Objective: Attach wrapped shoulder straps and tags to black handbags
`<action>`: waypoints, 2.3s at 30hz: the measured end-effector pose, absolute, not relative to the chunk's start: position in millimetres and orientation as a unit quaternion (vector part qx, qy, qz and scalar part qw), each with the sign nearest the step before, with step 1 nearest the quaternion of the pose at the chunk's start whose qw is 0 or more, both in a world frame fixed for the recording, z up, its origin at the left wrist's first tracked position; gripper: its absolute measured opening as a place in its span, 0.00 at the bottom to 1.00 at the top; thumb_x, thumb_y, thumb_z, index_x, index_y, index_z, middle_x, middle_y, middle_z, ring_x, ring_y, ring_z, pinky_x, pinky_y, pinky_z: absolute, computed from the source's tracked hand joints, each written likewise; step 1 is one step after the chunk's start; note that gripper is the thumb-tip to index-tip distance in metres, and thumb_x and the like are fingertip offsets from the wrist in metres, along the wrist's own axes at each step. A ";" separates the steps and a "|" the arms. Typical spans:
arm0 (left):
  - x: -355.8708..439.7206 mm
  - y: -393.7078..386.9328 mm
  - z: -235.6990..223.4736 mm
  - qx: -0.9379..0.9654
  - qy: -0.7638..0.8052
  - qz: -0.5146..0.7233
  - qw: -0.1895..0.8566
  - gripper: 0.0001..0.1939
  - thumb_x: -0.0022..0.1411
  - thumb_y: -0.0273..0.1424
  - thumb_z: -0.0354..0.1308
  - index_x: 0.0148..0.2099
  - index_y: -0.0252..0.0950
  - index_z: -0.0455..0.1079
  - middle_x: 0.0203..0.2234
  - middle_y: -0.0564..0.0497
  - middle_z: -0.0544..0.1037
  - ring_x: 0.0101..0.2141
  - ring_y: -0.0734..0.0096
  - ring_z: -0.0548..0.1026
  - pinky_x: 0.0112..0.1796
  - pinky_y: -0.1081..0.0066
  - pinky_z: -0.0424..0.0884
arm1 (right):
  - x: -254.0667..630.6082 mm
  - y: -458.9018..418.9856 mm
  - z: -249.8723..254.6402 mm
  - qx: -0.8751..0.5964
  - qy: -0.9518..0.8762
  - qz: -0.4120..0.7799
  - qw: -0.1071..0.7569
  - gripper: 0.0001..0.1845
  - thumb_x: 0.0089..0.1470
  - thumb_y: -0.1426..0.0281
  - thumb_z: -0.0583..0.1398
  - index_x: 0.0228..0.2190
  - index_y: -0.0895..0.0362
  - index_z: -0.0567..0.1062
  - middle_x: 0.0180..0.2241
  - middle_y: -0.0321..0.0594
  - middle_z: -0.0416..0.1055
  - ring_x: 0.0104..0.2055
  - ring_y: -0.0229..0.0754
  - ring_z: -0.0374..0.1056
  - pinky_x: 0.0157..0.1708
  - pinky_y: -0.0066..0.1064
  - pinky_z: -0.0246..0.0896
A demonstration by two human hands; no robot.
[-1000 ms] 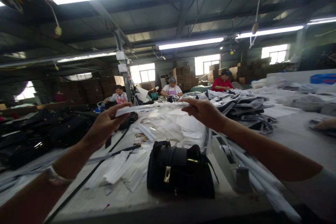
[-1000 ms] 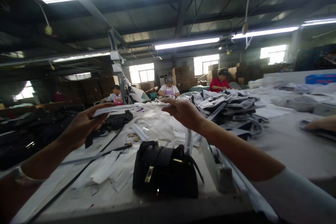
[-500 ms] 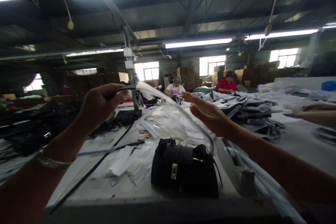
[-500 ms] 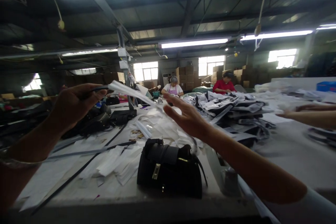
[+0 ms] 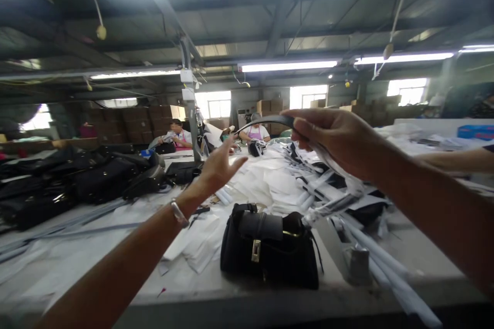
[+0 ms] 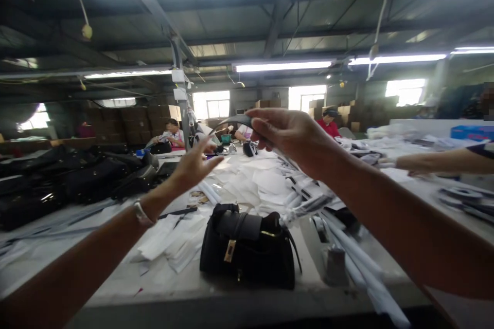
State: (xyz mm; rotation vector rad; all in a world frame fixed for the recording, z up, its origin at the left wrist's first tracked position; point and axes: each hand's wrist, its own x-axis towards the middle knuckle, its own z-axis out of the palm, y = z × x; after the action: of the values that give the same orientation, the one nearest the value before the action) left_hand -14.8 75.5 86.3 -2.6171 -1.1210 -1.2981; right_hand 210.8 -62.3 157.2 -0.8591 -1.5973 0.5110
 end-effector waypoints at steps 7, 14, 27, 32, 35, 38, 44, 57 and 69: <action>22.3 122.5 -36.3 -0.883 -0.400 -0.171 -0.177 0.19 0.52 0.45 0.65 0.37 0.34 0.79 0.32 0.41 0.82 0.37 0.50 0.79 0.37 0.63 0.70 | 237.7 -52.2 101.2 -0.388 -0.640 0.332 0.574 0.12 0.51 0.64 0.67 0.36 0.58 0.76 0.32 0.37 0.74 0.27 0.33 0.64 0.28 0.26 0.60; 22.3 129.1 -26.3 -0.868 -0.324 -0.210 -0.312 0.21 0.47 0.41 0.69 0.42 0.34 0.79 0.29 0.47 0.81 0.31 0.61 0.78 0.32 0.70 0.69 | 236.7 -34.4 50.0 -0.440 -0.602 0.350 0.568 0.22 0.49 0.52 0.66 0.29 0.58 0.73 0.21 0.30 0.66 0.21 0.31 0.57 0.23 0.25 0.51; -28.7 92.9 -29.9 -0.708 -0.313 -0.509 -0.376 0.29 0.56 0.39 0.67 0.58 0.37 0.71 0.46 0.45 0.80 0.47 0.54 0.77 0.48 0.59 0.73 | 236.5 -26.5 -39.2 -0.474 -0.455 0.521 0.546 0.23 0.47 0.55 0.69 0.42 0.54 0.80 0.23 0.35 0.71 0.19 0.29 0.57 0.17 0.20 0.47; -25.2 86.4 -34.4 -0.649 -0.221 -0.546 -0.482 0.24 0.61 0.38 0.63 0.59 0.39 0.71 0.48 0.45 0.79 0.50 0.55 0.76 0.53 0.57 0.70 | 240.9 -24.8 -40.8 -0.459 -0.454 0.531 0.549 0.19 0.48 0.57 0.69 0.40 0.53 0.81 0.23 0.34 0.70 0.18 0.27 0.55 0.16 0.17 0.46; -21.7 85.4 -37.4 -0.595 -0.194 -0.547 -0.556 0.22 0.60 0.36 0.65 0.57 0.40 0.73 0.48 0.45 0.79 0.52 0.58 0.75 0.55 0.58 0.69 | 237.1 -25.2 -36.9 -0.456 -0.457 0.546 0.534 0.21 0.47 0.57 0.70 0.40 0.55 0.81 0.23 0.34 0.70 0.18 0.26 0.55 0.17 0.17 0.47; -19.7 84.6 -41.0 -0.550 -0.178 -0.532 -0.618 0.22 0.59 0.34 0.67 0.56 0.41 0.74 0.50 0.46 0.79 0.52 0.59 0.75 0.57 0.59 0.67 | 229.4 -25.0 -33.9 -0.454 -0.467 0.552 0.521 0.21 0.48 0.57 0.69 0.41 0.55 0.81 0.22 0.34 0.69 0.18 0.27 0.55 0.17 0.17 0.47; -24.7 77.7 -42.3 -0.512 -0.151 -0.505 -0.679 0.21 0.58 0.35 0.67 0.54 0.40 0.76 0.45 0.47 0.80 0.45 0.65 0.78 0.55 0.63 0.68 | 219.7 -16.9 -39.4 -0.454 -0.506 0.555 0.480 0.20 0.49 0.57 0.69 0.40 0.56 0.81 0.24 0.35 0.69 0.18 0.27 0.55 0.17 0.19 0.46; 5.4 60.8 -25.9 -0.721 -0.216 -0.455 -0.476 0.14 0.55 0.32 0.67 0.44 0.34 0.79 0.37 0.47 0.81 0.39 0.62 0.76 0.40 0.69 0.69 | 168.2 23.1 5.9 -0.530 -0.756 0.025 0.383 0.24 0.56 0.56 0.61 0.53 0.50 0.74 0.36 0.41 0.72 0.35 0.47 0.70 0.38 0.37 0.63; -4.8 57.8 -23.7 -0.680 -0.221 -0.465 -0.522 0.17 0.61 0.37 0.62 0.50 0.34 0.75 0.39 0.47 0.80 0.34 0.70 0.73 0.38 0.71 0.67 | 170.4 48.7 51.3 -0.384 -0.591 0.340 0.623 0.21 0.62 0.54 0.55 0.34 0.57 0.78 0.33 0.43 0.79 0.41 0.46 0.76 0.50 0.43 0.68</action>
State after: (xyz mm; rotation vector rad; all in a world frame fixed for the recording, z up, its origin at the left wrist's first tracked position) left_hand -4.8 57.8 -23.7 -3.3820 -1.0983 -2.3109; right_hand 170.4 48.7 51.3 -0.8818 -1.3568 0.7815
